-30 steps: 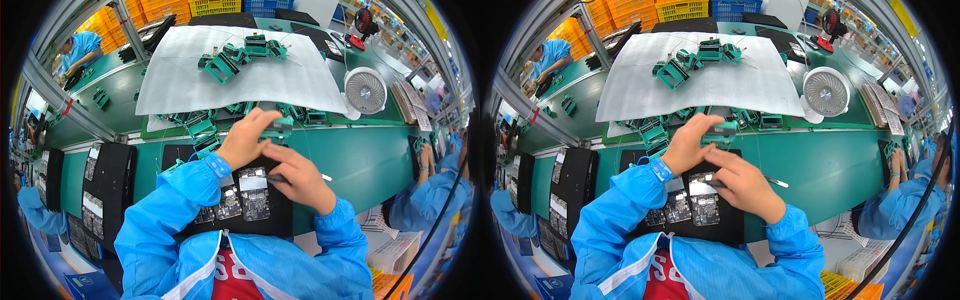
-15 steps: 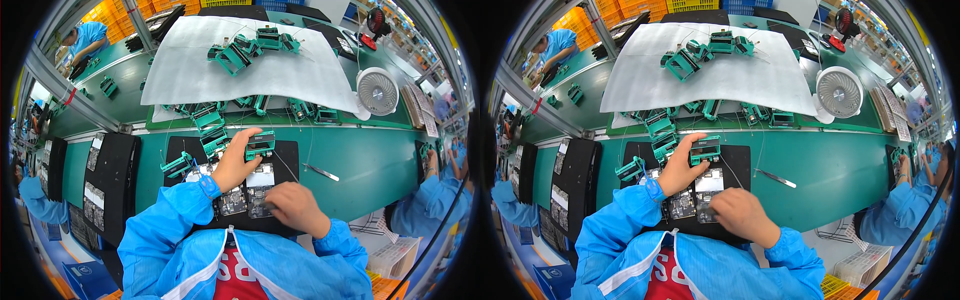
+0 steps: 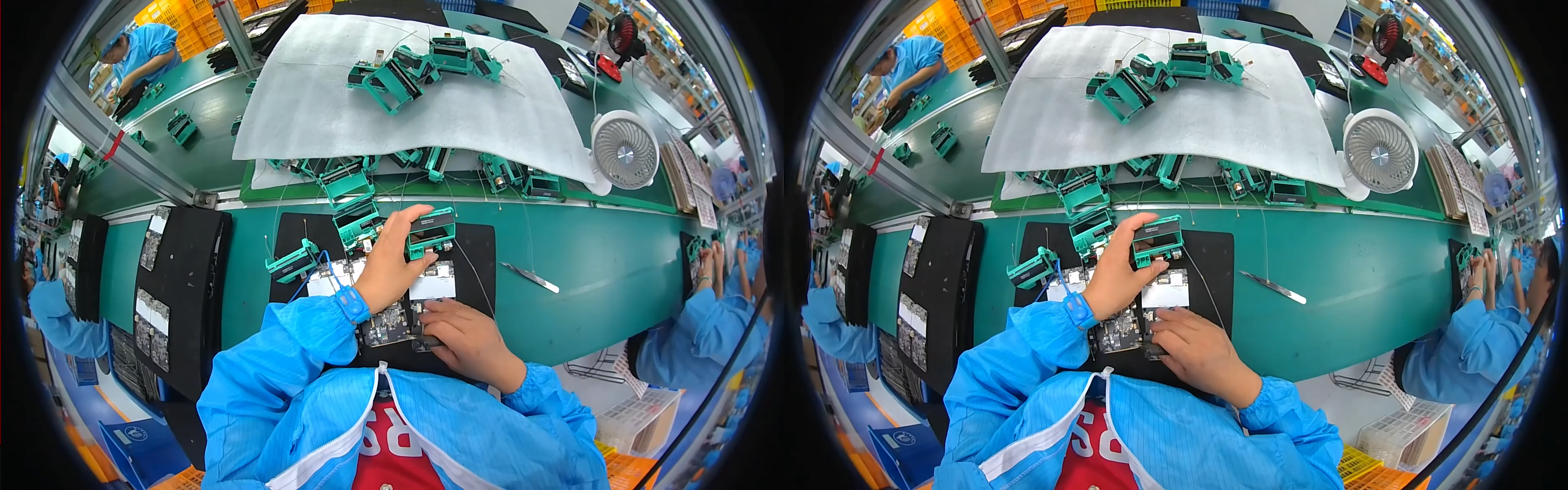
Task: The person assembles circuit boards by hand, placing green housings and electronic components onto them.
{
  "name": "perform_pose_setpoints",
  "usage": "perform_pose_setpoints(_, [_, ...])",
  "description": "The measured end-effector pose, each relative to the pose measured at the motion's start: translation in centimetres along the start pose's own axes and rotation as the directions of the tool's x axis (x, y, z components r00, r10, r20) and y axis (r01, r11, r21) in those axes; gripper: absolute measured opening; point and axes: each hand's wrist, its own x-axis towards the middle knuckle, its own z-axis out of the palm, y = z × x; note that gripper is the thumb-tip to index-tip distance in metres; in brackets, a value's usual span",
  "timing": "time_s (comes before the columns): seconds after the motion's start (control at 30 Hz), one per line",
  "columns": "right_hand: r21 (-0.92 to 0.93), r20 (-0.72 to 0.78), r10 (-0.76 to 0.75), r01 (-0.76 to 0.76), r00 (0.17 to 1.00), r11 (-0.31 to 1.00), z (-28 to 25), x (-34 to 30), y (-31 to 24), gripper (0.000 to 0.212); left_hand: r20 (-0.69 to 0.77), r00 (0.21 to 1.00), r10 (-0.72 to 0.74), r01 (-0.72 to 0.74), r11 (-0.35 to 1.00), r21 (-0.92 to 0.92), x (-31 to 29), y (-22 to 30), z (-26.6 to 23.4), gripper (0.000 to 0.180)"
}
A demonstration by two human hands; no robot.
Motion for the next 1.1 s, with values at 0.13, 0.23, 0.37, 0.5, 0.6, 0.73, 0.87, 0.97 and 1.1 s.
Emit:
perform_pose_setpoints(0.13, [0.0,-0.01,0.012,-0.012,1.0,1.0,0.0,0.1,-0.1,0.037,0.016,0.995,0.1,-0.101,0.991,0.091,0.0,-0.1,-0.2,0.07])
perform_pose_setpoints(0.23, [-0.001,-0.012,0.018,-0.018,1.0,1.0,0.0,0.1,-0.1,0.037,0.085,0.994,-0.067,0.064,0.997,0.034,0.1,0.7,-0.6,0.07])
perform_pose_setpoints(0.37, [-0.002,-0.014,0.017,-0.017,1.0,1.0,0.0,0.2,-0.2,0.038,0.107,0.985,-0.137,0.143,0.989,-0.046,0.1,1.1,-0.6,0.071])
perform_pose_setpoints(0.5, [-0.006,-0.008,0.016,-0.016,1.0,1.0,0.0,0.2,-0.2,0.038,0.101,0.992,-0.07,0.067,0.997,0.033,0.3,0.5,-0.4,0.071])
perform_pose_setpoints(0.6, [-0.014,-0.006,0.017,-0.017,1.0,1.0,-0.1,0.3,-0.2,0.037,0.105,0.993,-0.044,0.034,0.995,0.09,0.4,0.6,-0.3,0.071])
perform_pose_setpoints(0.73, [-0.016,-0.008,0.023,-0.023,1.0,1.0,0.0,0.2,-0.2,0.037,0.059,0.992,0.112,-0.119,0.984,0.132,0.2,0.1,-0.1,0.072])
perform_pose_setpoints(0.87, [-0.005,-0.006,0.043,-0.043,0.999,0.999,-0.1,0.4,-0.4,0.036,0.056,0.995,0.078,-0.083,0.992,0.1,0.1,0.2,-0.1,0.071])
perform_pose_setpoints(0.97, [-0.008,0.003,0.053,-0.053,0.999,0.999,-0.3,0.5,-0.5,0.036,0.051,0.995,0.082,-0.087,0.991,0.102,0.2,0.2,-0.1,0.069])
perform_pose_setpoints(1.1, [-0.019,0.012,0.061,-0.061,0.998,0.998,-0.2,0.7,-0.7,0.036,0.041,0.992,0.118,-0.121,0.987,0.104,0.2,-0.2,0.0,0.068])
